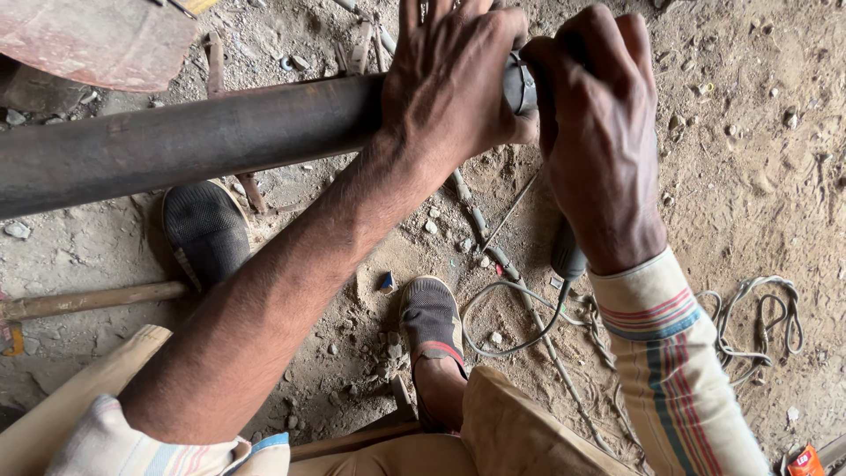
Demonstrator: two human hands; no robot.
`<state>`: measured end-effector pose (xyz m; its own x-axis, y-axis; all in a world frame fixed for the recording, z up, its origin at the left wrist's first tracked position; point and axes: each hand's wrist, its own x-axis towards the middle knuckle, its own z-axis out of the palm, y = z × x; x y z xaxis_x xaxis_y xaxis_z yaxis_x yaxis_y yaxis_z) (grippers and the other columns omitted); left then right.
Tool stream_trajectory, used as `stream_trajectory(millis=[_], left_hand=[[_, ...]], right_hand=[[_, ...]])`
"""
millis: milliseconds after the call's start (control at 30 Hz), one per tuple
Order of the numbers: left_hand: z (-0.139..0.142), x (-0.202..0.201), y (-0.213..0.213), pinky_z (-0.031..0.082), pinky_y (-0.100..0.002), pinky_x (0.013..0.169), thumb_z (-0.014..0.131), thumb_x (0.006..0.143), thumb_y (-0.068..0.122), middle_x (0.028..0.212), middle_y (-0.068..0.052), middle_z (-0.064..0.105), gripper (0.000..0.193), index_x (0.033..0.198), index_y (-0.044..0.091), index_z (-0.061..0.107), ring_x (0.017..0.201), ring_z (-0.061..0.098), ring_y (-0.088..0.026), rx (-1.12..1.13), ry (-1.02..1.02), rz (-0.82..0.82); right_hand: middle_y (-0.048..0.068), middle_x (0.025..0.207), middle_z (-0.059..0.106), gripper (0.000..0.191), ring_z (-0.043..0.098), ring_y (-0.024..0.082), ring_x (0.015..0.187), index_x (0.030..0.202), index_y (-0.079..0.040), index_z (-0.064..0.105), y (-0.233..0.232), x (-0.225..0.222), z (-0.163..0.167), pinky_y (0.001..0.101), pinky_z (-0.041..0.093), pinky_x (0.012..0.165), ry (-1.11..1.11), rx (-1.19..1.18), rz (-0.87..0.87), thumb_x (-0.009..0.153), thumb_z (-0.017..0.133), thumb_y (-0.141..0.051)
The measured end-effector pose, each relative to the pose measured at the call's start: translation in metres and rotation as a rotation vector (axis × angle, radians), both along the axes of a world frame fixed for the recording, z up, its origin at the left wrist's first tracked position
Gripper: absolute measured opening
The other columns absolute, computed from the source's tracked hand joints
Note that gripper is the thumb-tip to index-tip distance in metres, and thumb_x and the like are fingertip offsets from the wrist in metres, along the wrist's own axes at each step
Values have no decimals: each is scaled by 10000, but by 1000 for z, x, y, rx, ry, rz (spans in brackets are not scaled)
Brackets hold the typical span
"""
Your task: The person sits on the ground and uses an angle grinder to smooth the end of a metal pipe. They repeatedly mark the pipe with a white marker, rotate it, and grind the surface, adjusting the tool as needed.
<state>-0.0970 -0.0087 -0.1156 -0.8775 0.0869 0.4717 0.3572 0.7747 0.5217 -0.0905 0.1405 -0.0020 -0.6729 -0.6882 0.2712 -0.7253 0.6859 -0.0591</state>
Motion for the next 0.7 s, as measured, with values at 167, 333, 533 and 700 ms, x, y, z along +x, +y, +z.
stream_trajectory(millis=[167, 333, 533, 700], left_hand=[[-12, -6, 2, 284, -682, 1098, 1011, 466, 627, 1173, -193, 640, 950, 1115, 49, 629, 1211, 538, -393, 40, -9, 31], [-14, -10, 2, 236, -708, 1134, 1017, 381, 690, 1218, -211, 637, 1075, 1141, 46, 614, 1263, 508, -423, 64, -68, 41], [-10, -6, -1, 290, -678, 1129, 1022, 485, 690, 1202, -197, 628, 1048, 1168, 32, 576, 1238, 538, -390, 7, -68, 14], [-13, -2, 1, 334, -649, 1099, 1022, 522, 642, 1222, -191, 621, 1090, 1264, 18, 524, 1219, 550, -370, 20, -5, 3]], right_hand=[[141, 1088, 598, 168, 556, 315, 1106, 1114, 29, 747, -7, -10, 4, 412, 522, 973, -41, -8, 56, 964, 685, 75], [150, 1090, 601, 165, 572, 330, 1171, 1090, 35, 736, -12, -16, 3, 418, 522, 1041, -36, 2, 107, 931, 701, 65], [151, 1100, 610, 133, 583, 314, 1162, 1079, 42, 732, -11, -15, -2, 405, 542, 1041, -12, 40, 109, 954, 696, 65], [119, 1074, 608, 73, 576, 282, 1095, 1106, 15, 744, -2, -7, 3, 396, 541, 971, -23, 45, 76, 1064, 691, 41]])
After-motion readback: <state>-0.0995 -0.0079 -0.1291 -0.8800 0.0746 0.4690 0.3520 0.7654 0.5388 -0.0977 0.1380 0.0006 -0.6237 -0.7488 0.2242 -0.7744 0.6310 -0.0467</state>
